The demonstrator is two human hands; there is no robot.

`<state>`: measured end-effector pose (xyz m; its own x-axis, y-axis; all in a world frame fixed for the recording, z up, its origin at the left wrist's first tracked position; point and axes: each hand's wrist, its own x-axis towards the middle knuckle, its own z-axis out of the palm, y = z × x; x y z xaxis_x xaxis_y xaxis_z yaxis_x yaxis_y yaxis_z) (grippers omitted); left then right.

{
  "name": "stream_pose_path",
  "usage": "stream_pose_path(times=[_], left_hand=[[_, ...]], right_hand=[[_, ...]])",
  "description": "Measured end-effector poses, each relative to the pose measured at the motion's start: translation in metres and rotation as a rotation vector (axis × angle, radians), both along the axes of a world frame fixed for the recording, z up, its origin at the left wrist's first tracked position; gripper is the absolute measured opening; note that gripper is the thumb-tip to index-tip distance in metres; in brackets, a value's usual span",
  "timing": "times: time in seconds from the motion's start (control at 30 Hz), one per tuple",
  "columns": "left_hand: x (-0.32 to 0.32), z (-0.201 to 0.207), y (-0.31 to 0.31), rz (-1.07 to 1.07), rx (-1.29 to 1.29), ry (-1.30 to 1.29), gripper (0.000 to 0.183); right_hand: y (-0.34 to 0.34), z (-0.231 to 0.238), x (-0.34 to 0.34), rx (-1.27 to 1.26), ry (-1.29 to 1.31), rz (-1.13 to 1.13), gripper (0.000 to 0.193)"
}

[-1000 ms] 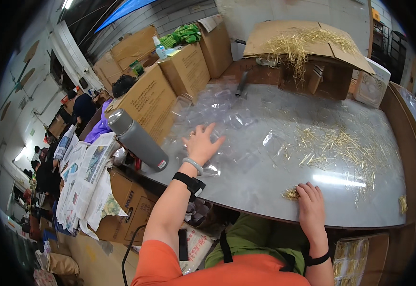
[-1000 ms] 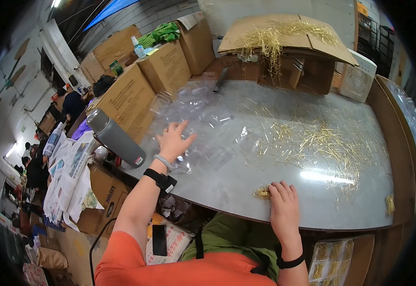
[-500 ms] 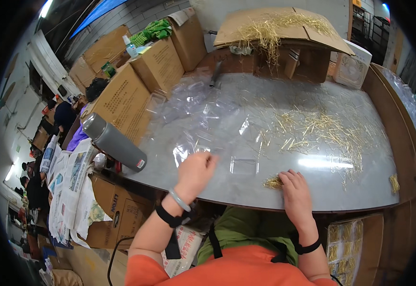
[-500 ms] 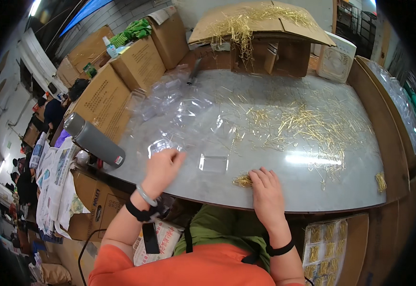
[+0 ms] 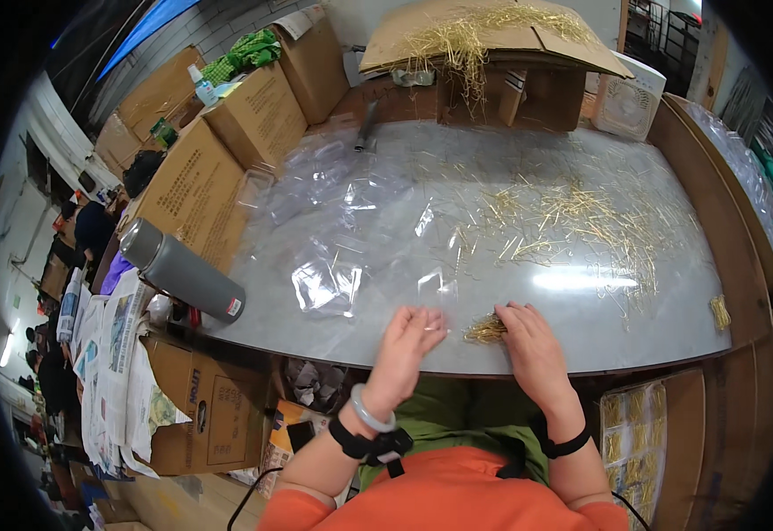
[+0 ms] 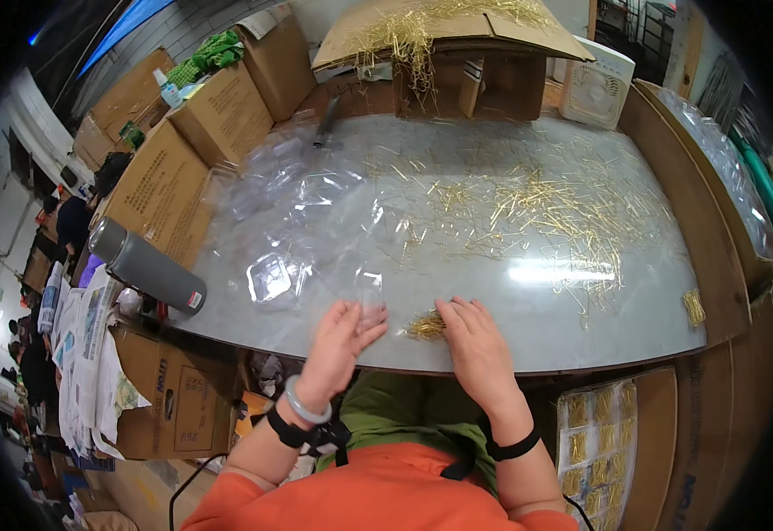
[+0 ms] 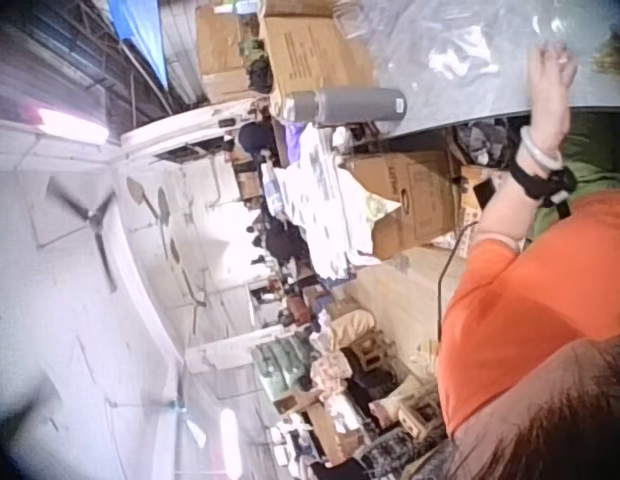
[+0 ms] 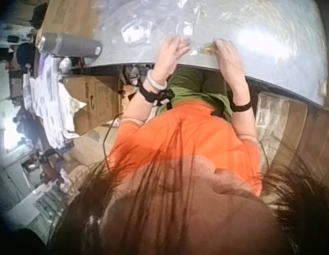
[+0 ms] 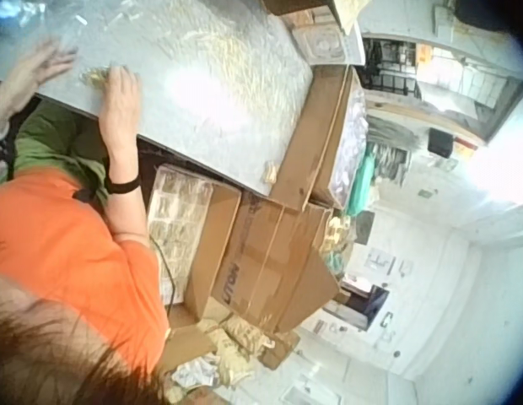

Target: Gather and sort small gold-colored metal pieces into small plastic bags on an assembly table.

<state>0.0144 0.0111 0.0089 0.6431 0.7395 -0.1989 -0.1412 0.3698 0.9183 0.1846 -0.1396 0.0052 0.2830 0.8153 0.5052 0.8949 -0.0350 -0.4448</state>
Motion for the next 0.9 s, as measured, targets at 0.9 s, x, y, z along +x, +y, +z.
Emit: stream_pose_path(times=[0.9], left_hand=[[-0.042, -0.028, -0.057, -0.363, -0.326, 0.146, 0.049]], right_hand=[[-0.002, -0.002, -0.018, -0.066, 0.020, 0.026, 0.040]])
